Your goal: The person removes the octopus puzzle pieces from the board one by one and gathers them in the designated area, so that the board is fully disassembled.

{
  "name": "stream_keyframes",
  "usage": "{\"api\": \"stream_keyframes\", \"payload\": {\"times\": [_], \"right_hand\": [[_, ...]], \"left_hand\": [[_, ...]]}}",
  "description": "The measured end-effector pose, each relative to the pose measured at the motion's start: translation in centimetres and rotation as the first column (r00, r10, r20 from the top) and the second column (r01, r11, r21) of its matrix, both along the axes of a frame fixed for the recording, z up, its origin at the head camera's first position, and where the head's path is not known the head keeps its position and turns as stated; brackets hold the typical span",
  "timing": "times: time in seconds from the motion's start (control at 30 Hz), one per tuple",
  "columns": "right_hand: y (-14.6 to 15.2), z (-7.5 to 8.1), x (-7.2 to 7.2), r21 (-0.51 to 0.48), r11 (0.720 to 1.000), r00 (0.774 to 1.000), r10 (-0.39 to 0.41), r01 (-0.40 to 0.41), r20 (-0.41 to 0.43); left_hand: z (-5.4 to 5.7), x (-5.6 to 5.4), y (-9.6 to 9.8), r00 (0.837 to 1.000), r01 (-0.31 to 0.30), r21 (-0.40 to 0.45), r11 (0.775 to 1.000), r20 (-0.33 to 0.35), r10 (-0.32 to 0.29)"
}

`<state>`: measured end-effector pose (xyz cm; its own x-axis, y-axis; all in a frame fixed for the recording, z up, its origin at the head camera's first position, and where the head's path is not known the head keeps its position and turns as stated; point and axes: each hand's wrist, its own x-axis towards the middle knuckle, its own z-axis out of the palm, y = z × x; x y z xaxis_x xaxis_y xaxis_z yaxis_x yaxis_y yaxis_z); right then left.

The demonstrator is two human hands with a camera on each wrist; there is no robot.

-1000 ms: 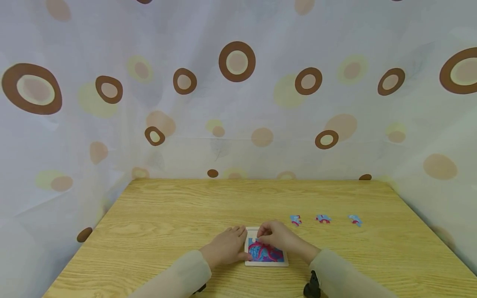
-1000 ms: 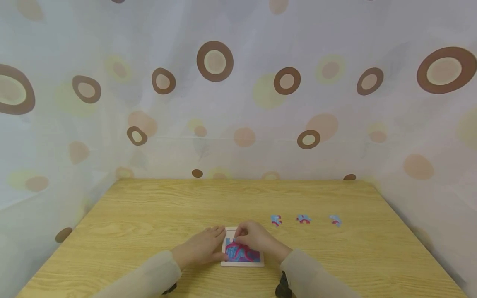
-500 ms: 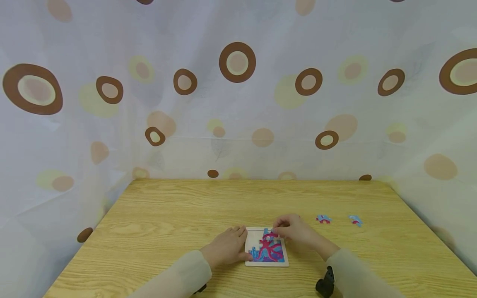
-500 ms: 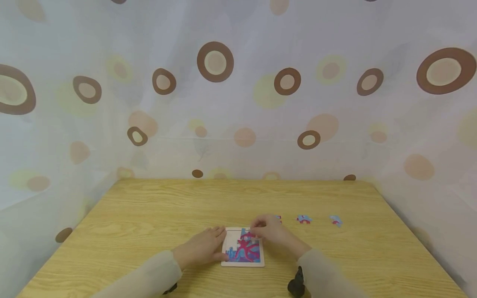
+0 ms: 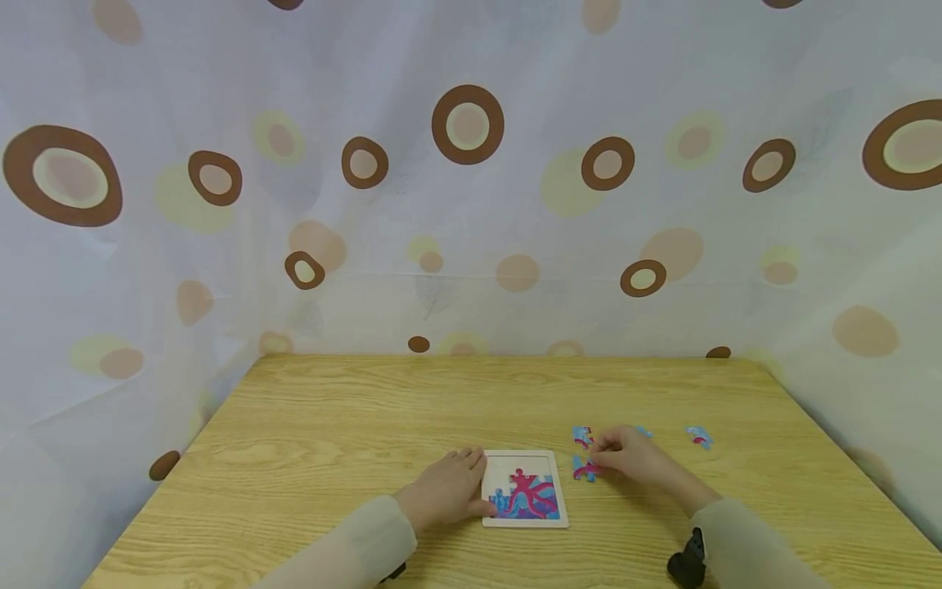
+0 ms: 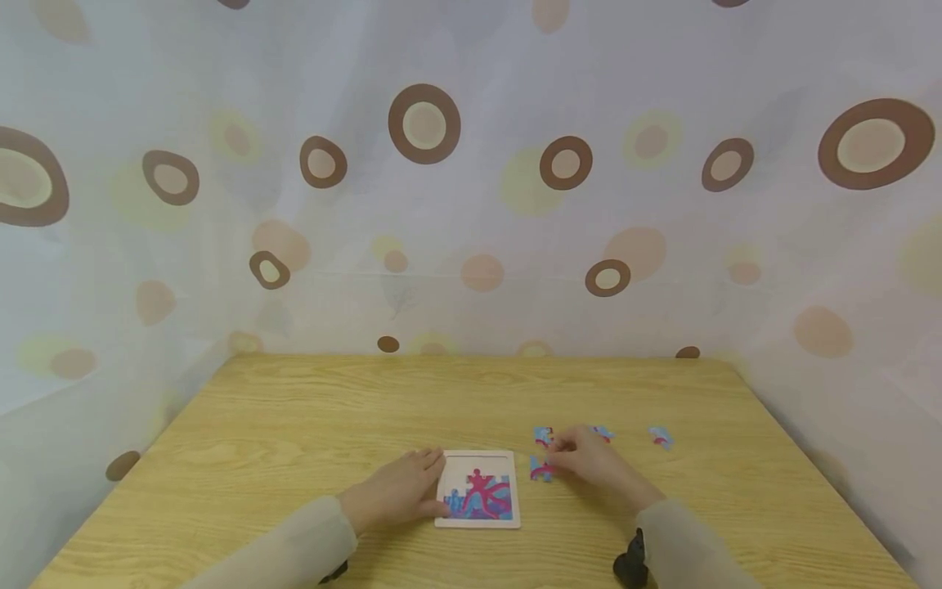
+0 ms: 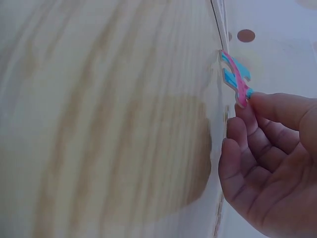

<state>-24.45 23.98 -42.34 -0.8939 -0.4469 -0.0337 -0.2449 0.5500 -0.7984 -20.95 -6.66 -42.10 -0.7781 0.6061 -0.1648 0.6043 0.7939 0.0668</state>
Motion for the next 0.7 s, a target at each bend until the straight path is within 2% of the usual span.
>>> {"api": "stream_keyframes", "payload": {"times": [0.4, 0.7], "right_hand": [[1.2, -0.3, -0.3, 0.018, 0.999, 0.999, 0.041, -0.041, 0.004], [1.2, -0.2, -0.2, 0.059, 0.998, 1.0, 0.028, -0.028, -0.006]], "left_hand": [[-0.2, -0.1, 0.0, 1.0, 0.002, -0.011, 1.0, -0.009, -0.002], [-0.2, -0.1, 0.0, 1.0, 0.001, -0.012, 1.0, -0.015, -0.002]]}}
